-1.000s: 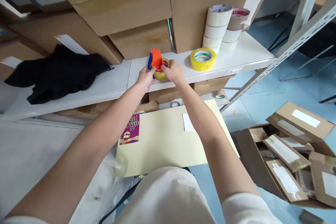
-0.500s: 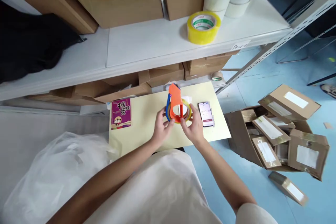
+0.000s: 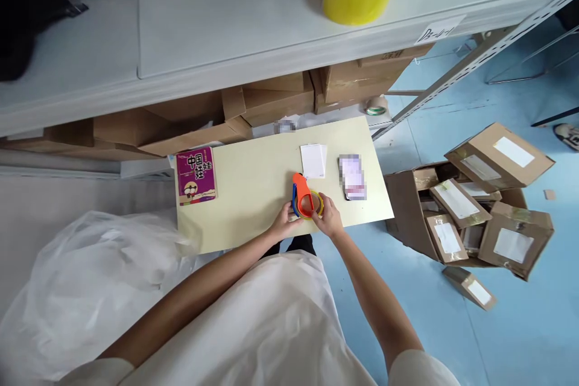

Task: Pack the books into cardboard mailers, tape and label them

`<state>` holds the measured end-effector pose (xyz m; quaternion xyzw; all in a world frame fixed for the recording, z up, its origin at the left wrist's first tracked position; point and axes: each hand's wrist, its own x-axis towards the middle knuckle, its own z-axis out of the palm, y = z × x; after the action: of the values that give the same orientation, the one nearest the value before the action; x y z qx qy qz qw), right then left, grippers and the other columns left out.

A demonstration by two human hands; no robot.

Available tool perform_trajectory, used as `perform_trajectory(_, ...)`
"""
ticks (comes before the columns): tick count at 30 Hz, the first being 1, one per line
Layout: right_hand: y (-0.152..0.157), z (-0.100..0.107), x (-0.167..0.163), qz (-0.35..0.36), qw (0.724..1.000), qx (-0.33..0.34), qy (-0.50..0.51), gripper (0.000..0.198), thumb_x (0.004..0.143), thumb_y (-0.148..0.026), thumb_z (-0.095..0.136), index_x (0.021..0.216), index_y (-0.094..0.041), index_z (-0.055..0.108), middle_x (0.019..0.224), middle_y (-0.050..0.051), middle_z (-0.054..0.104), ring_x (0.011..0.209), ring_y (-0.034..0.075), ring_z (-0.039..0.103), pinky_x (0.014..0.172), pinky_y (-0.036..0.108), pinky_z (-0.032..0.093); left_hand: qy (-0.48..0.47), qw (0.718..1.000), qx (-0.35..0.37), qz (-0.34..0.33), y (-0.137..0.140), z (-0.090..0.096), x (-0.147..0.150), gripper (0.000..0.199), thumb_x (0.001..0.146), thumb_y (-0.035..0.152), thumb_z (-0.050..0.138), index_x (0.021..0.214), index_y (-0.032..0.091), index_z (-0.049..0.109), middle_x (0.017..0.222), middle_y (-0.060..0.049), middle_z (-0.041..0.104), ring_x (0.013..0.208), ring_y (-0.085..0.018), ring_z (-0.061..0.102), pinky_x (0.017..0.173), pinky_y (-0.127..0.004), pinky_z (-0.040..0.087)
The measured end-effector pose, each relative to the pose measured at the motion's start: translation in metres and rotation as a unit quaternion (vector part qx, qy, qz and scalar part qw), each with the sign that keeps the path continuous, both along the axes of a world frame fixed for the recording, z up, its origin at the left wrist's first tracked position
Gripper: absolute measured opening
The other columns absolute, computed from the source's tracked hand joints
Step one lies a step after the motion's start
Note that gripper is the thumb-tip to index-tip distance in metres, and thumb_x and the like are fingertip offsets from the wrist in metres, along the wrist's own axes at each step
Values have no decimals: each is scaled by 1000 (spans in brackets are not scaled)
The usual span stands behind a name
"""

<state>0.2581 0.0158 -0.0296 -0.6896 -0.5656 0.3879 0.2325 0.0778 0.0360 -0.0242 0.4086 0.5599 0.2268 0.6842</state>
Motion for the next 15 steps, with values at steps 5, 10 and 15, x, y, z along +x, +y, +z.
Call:
perform_trajectory(5,0,-3,-2,9,1000,6,12,64,80,-37,55,137,-15,38,130,19,54,103,28,61,82,43,56,9,1000,-6,-6,0,-3,-6,67,67,18,74,126,19,40,129,-16,54,108,-25,60,80,-37,54)
perform_trajectory(10,-3,-6,-5,-4,1000,-21,18,65,82,-39,55,140,-16,36,131,19,54,92,26,65,79,42,57,25,1000,3,-14,0,0,-10,69,67,20,74,128,19,41,128,-16,55,109,-25,59,79,-36,54)
perform_trajectory(15,-4,-11,-5,-16,999,-26,27,68,83,-44,54,142,-14,35,125,20,56,81,23,65,74,42,58,44,999,-2,-21,1,1,-10,73,67,22,76,131,19,40,128,-16,55,112,-27,57,83,-38,53)
